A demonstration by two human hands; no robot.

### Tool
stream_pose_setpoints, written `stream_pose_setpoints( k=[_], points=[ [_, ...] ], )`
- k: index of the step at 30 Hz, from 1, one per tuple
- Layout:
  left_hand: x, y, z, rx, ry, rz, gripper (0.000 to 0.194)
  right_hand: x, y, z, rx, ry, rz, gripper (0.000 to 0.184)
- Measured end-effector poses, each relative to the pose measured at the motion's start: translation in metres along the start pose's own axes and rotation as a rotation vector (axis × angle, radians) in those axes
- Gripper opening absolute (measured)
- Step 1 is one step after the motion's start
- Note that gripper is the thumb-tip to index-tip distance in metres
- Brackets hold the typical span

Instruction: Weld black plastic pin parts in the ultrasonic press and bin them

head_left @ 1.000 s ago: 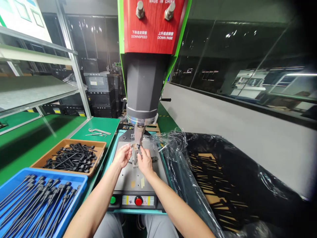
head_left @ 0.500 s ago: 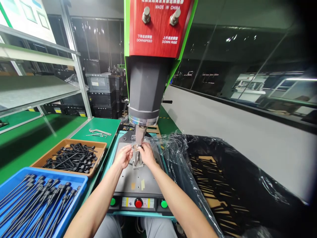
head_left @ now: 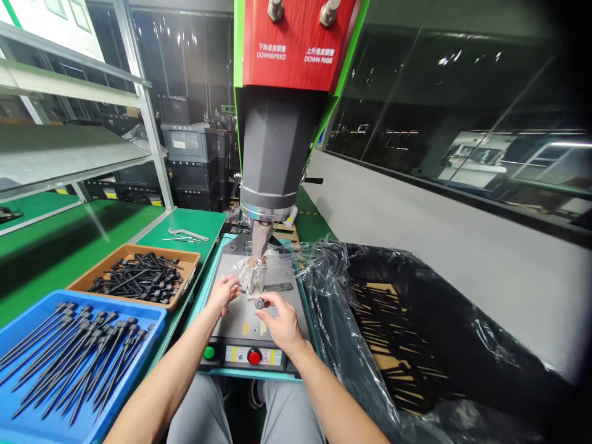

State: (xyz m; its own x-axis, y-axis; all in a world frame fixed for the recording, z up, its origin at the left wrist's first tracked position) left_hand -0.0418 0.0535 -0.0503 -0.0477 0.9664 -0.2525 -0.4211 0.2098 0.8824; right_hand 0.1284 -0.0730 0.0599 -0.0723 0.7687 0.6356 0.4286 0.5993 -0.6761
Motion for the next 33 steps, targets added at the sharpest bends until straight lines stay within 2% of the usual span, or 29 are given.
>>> stream_pose_setpoints(
  k=[3,5,10,12,15,20,25,28,30,31,33],
  points=[
    [-0.022,0.005,-0.013,0.085,0.051,0.127,0.035,-0.002,-0.004,-0.002,0.038,0.017,-0.003,0.025],
    [-0.046,0.008,-0.012,0.132,0.008,0.201,0.037,-0.004,-0.004,-0.001,0.096,0.027,0.023,0.026],
    [-0.118,0.012,0.028,0.486,-0.437,0.453,0.038,-0.007,0.010,0.009,0.552,0.119,0.229,0.026],
    [-0.135,0.006,0.032,0.584,-0.516,0.465,0.033,-0.009,0.014,0.016,0.691,0.131,0.318,0.028],
    [-0.144,-0.001,0.023,0.580,-0.501,0.379,0.030,-0.011,0.015,0.022,0.791,0.135,0.407,0.030],
    [-0.154,-0.008,0.004,0.451,-0.424,0.210,0.031,-0.017,0.025,0.030,0.915,0.173,0.590,0.036],
    [-0.161,0.008,-0.013,0.513,-0.301,0.304,0.020,-0.020,0.029,0.045,0.949,0.147,0.693,0.041],
    [-0.161,0.015,-0.020,0.611,-0.290,0.345,0.016,-0.022,0.026,0.054,0.947,0.081,0.723,0.045],
    [-0.156,0.023,-0.028,0.686,-0.287,0.367,0.019,-0.026,0.026,0.055,0.898,0.052,0.757,0.051],
    [-0.150,0.030,-0.036,0.735,-0.252,0.378,0.021,-0.029,0.027,0.053,0.865,0.045,0.777,0.055],
    [-0.132,0.051,-0.062,0.847,-0.111,0.385,0.019,-0.036,0.031,0.048,0.805,0.029,0.812,0.057]
  ],
)
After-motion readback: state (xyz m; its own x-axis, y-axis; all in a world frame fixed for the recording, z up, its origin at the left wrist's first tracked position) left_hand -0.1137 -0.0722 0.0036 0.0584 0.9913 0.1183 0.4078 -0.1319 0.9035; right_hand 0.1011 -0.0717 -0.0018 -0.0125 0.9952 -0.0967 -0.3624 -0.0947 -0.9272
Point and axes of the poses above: each hand's wrist, its own x-axis towards the middle knuckle, its own z-axis out of the palm, y = z × x, the point moved 9 cm from there along x, towards the middle knuckle, and after that the axes turned 4 degrees about -x, right-handed, at the moved point
